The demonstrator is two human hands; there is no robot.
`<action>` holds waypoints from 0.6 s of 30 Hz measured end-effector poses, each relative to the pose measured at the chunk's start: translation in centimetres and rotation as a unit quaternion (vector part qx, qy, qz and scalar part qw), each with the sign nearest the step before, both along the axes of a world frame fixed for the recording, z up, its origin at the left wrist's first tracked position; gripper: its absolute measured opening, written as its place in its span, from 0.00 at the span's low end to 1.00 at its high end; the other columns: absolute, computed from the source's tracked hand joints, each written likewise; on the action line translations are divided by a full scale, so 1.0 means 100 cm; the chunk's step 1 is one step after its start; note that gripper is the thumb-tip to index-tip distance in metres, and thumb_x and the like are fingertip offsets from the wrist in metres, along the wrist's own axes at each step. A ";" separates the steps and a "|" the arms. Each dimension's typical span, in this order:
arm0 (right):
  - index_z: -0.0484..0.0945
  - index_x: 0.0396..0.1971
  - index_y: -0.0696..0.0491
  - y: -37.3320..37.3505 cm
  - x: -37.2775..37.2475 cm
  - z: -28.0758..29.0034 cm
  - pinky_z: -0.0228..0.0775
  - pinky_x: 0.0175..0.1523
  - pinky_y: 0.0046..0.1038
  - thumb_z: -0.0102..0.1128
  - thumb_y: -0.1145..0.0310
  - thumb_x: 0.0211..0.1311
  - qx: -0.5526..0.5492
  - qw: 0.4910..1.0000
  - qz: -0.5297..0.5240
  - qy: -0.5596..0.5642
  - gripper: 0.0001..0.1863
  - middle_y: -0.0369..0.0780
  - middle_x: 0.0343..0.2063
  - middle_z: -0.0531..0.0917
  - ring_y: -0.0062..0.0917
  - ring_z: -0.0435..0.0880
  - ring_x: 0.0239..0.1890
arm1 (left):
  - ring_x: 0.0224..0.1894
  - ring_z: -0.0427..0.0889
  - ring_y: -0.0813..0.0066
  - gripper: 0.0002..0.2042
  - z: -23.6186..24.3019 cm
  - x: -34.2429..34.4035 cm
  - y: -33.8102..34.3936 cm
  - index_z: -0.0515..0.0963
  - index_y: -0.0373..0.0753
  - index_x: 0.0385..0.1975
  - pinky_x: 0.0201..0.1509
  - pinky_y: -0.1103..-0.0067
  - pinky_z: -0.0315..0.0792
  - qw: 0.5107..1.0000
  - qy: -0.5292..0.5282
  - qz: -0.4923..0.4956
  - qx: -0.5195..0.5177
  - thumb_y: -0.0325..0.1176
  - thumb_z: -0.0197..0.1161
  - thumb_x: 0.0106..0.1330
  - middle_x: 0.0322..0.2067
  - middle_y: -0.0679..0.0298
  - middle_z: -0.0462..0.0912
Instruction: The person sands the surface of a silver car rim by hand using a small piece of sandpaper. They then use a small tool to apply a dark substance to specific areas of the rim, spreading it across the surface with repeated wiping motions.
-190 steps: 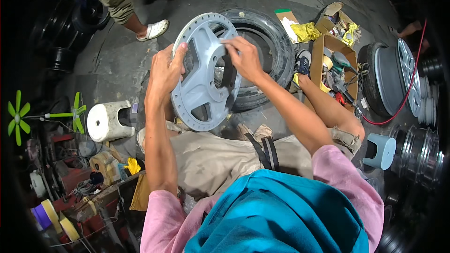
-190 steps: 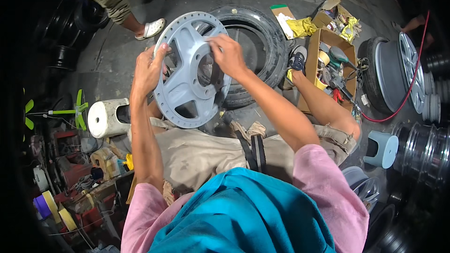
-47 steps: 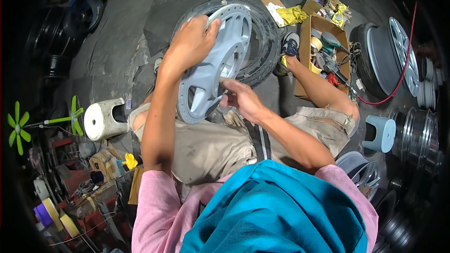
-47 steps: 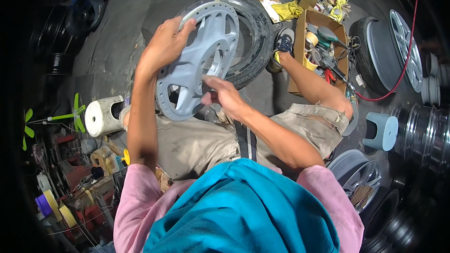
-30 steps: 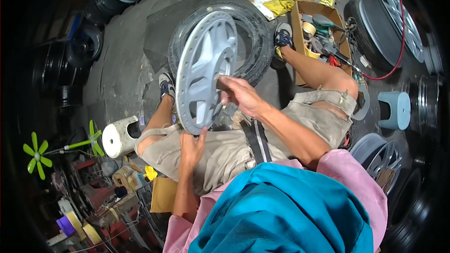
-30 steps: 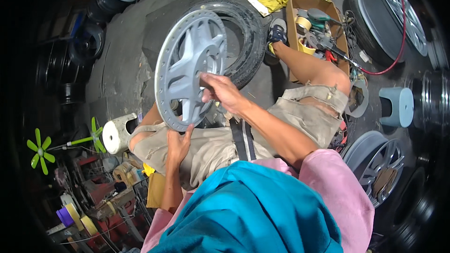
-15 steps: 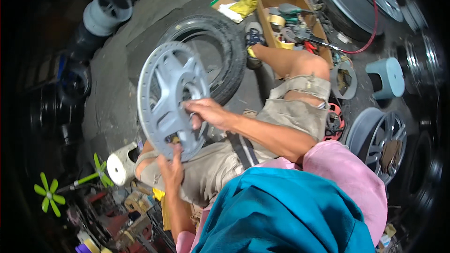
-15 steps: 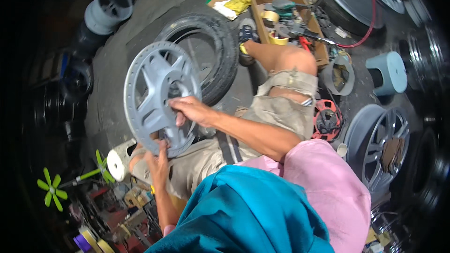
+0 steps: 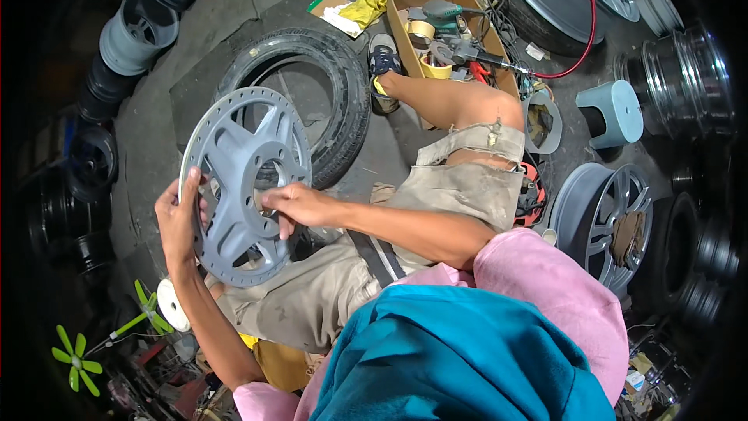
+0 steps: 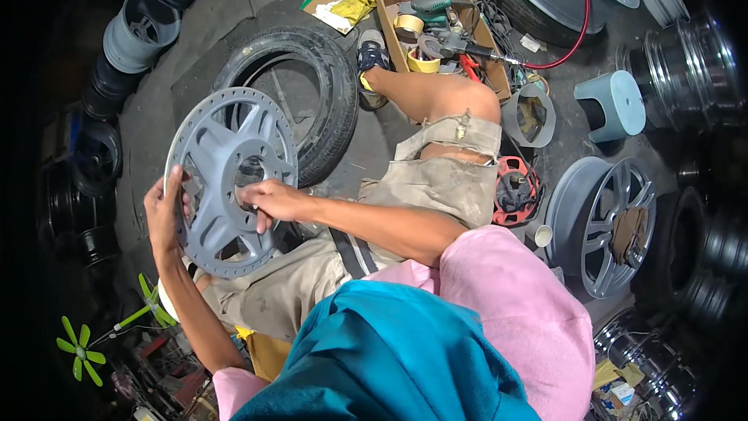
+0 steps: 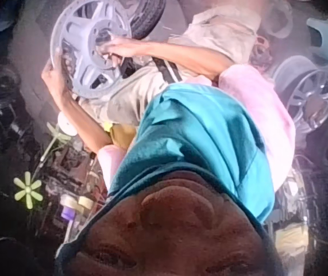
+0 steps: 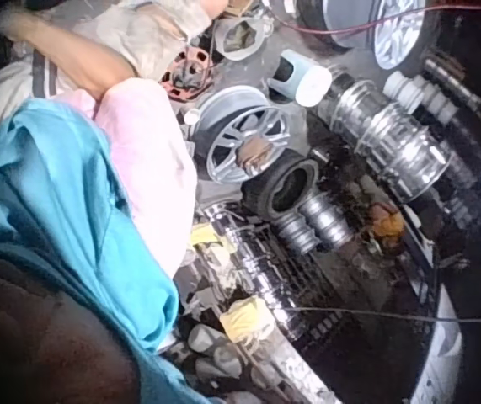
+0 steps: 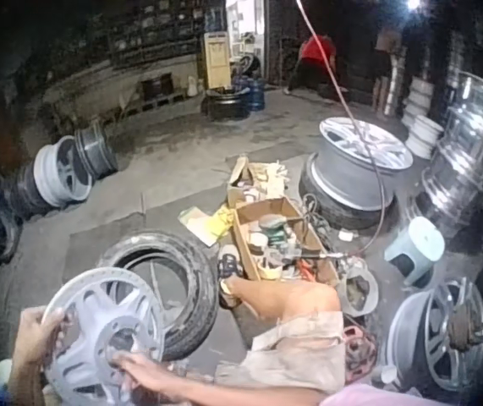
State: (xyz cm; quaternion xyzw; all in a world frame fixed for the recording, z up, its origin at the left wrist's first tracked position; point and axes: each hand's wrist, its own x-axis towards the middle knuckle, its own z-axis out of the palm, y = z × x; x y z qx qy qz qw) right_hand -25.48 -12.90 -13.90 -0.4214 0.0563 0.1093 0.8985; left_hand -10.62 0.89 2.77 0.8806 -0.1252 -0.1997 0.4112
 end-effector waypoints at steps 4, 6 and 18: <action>0.81 0.56 0.57 0.001 -0.007 -0.039 0.82 0.39 0.41 0.53 0.63 0.77 -0.390 0.900 -0.080 -0.176 0.17 0.43 0.46 0.83 0.33 0.91 0.35 | 0.19 0.69 0.88 0.25 0.007 0.009 -0.039 0.87 0.36 0.37 0.23 0.86 0.60 1.000 0.000 -0.004 0.003 0.57 0.68 0.72 0.19 0.74 0.74; 0.84 0.51 0.55 -0.017 -0.013 -0.042 0.83 0.45 0.46 0.54 0.67 0.72 -0.582 0.773 -0.090 -0.234 0.14 0.40 0.50 0.83 0.38 0.91 0.38 | 0.19 0.69 0.86 0.26 -0.003 0.028 -0.044 0.86 0.34 0.35 0.23 0.83 0.60 0.999 -0.036 -0.028 0.028 0.58 0.67 0.72 0.19 0.74 0.74; 0.84 0.31 0.57 -0.104 0.035 -0.065 0.82 0.47 0.39 0.63 0.63 0.68 -0.756 0.552 -0.054 -0.347 0.13 0.39 0.61 0.73 0.38 0.83 0.48 | 0.19 0.63 0.82 0.31 -0.018 0.095 -0.094 0.80 0.32 0.25 0.24 0.76 0.57 0.951 -0.203 -0.150 0.176 0.61 0.66 0.72 0.15 0.72 0.66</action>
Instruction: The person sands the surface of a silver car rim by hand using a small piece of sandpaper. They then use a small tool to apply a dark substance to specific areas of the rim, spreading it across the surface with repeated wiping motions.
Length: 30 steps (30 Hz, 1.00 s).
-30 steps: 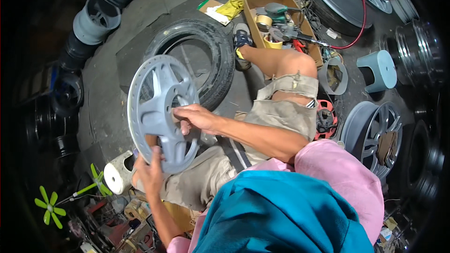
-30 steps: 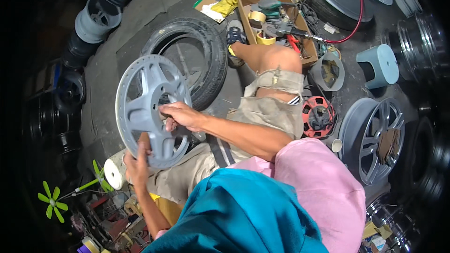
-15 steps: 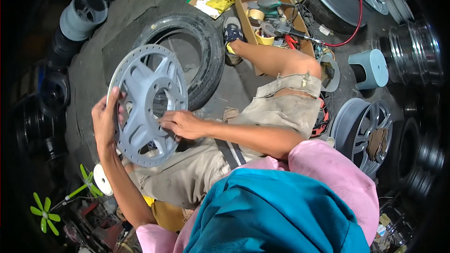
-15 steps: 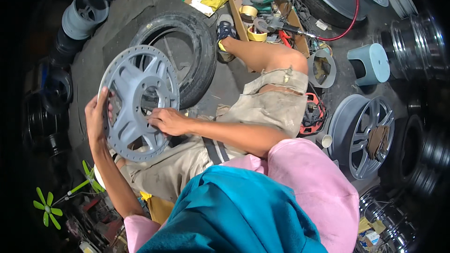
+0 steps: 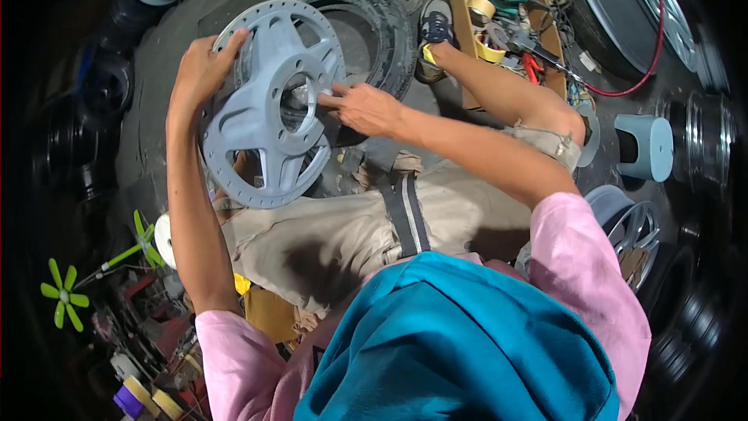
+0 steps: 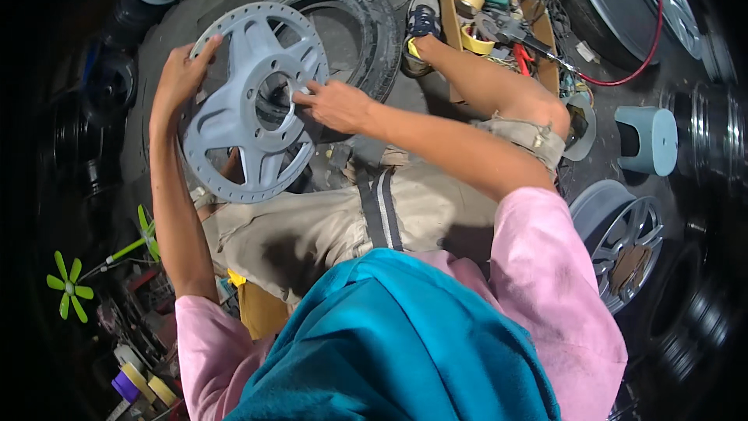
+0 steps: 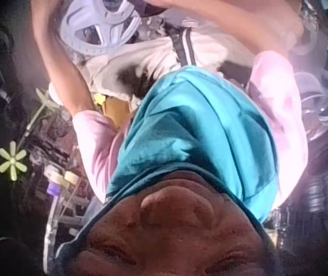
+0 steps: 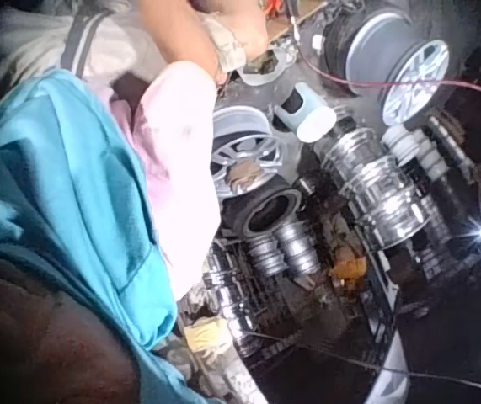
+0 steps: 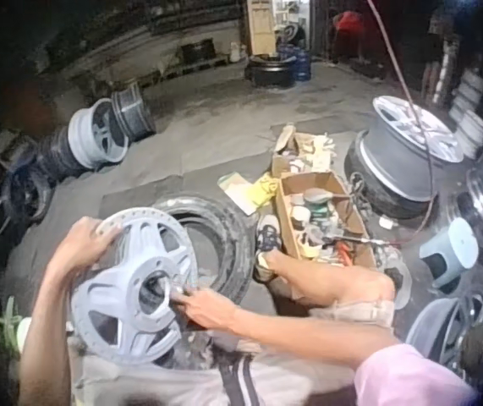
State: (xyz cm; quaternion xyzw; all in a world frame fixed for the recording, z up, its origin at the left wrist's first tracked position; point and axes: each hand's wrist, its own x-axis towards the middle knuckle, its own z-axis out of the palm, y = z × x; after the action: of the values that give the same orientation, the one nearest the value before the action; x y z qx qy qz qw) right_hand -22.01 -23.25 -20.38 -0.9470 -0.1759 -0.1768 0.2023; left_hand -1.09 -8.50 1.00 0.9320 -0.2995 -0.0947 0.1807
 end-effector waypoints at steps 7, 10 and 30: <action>0.85 0.47 0.59 0.039 -0.038 -0.003 0.80 0.56 0.46 0.58 0.64 0.73 0.262 0.943 -0.053 0.197 0.15 0.52 0.54 0.79 0.49 0.84 0.50 | 0.19 0.68 0.78 0.33 -0.002 0.013 -0.004 0.81 0.30 0.25 0.25 0.73 0.63 0.999 0.028 -0.002 0.024 0.62 0.65 0.71 0.16 0.67 0.71; 0.84 0.52 0.57 0.008 -0.034 -0.018 0.79 0.57 0.44 0.50 0.58 0.81 0.335 0.901 -0.107 0.253 0.20 0.52 0.44 0.84 0.47 0.86 0.47 | 0.16 0.73 0.74 0.34 0.001 0.004 -0.011 0.83 0.28 0.27 0.24 0.71 0.69 0.998 0.054 0.008 0.017 0.63 0.64 0.71 0.15 0.62 0.76; 0.78 0.39 0.60 0.071 0.007 -0.004 0.80 0.40 0.36 0.82 0.66 0.48 0.705 0.567 -0.326 0.273 0.23 0.46 0.30 0.87 0.38 0.88 0.30 | 0.24 0.88 0.54 0.31 0.027 -0.048 -0.018 0.86 0.27 0.34 0.37 0.62 0.79 0.997 0.044 0.052 0.027 0.57 0.60 0.75 0.20 0.47 0.84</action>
State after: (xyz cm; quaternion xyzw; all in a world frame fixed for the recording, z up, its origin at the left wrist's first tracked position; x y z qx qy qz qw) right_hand -21.27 -16.16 -20.78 -0.5002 0.3891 -0.0319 0.7729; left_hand -5.87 -10.27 3.67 0.9457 -0.2399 -0.1344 0.1733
